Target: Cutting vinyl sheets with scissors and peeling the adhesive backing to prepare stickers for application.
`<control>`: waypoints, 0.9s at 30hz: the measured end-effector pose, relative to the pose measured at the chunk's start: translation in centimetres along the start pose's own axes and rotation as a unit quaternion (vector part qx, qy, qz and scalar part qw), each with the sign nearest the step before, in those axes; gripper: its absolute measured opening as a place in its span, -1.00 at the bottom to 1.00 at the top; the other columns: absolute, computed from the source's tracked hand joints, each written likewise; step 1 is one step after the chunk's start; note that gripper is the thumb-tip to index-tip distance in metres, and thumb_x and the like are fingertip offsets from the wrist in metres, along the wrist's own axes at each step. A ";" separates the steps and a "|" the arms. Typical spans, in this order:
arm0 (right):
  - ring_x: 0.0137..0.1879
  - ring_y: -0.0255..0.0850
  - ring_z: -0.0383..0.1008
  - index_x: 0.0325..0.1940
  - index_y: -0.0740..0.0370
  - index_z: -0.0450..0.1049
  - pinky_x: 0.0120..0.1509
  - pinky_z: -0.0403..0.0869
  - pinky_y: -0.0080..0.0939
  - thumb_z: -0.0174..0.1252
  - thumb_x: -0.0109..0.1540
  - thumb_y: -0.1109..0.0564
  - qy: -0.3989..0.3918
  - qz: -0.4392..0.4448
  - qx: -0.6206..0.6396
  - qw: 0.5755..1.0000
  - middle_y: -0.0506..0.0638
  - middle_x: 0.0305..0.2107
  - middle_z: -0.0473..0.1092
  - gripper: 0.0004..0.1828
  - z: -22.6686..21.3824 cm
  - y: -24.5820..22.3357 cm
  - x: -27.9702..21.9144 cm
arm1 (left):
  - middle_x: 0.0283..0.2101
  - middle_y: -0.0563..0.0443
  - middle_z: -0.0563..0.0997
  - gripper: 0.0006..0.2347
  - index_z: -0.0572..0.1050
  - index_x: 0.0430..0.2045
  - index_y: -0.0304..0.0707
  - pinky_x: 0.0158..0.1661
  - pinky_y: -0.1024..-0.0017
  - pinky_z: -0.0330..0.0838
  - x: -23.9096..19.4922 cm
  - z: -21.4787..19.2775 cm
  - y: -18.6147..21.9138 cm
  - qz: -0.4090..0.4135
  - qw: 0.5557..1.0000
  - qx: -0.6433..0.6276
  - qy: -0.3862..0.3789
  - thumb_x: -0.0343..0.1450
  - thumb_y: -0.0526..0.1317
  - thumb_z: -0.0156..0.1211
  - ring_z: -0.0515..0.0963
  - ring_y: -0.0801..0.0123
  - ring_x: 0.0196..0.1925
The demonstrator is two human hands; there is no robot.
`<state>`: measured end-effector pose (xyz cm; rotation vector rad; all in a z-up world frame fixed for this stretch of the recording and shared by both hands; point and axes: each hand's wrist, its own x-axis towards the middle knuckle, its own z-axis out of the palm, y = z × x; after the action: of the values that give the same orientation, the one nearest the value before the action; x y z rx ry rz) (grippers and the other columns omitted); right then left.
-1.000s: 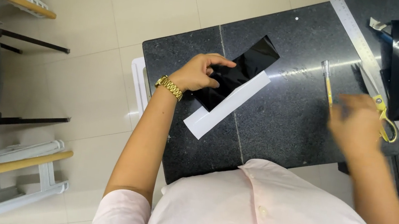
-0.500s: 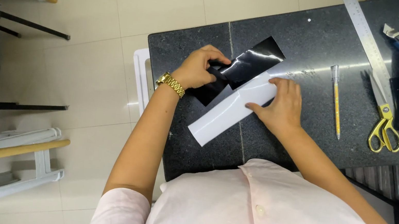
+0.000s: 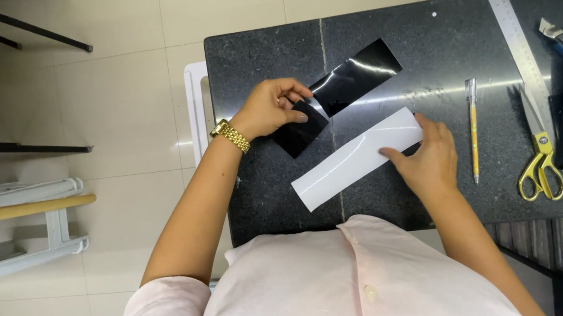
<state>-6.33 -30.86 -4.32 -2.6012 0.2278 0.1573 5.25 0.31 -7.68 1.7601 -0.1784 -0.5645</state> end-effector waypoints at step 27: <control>-0.19 -0.02 0.56 0.12 0.57 0.34 -0.28 0.62 -0.16 0.05 0.40 0.44 0.028 -0.002 0.374 0.927 0.46 -0.05 0.44 -0.80 3.2 9.7 1.9 | -0.40 0.02 0.60 -0.61 0.56 -0.36 -0.19 -0.41 0.46 0.57 -2.9 9.3 -0.9 0.096 0.981 0.145 -0.086 0.02 -0.31 0.62 0.63 0.38 -0.51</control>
<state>-6.51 -37.74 -12.15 -1.8435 0.2441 -0.0124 -1.71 -6.34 -9.19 1.9467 -0.5697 -0.5693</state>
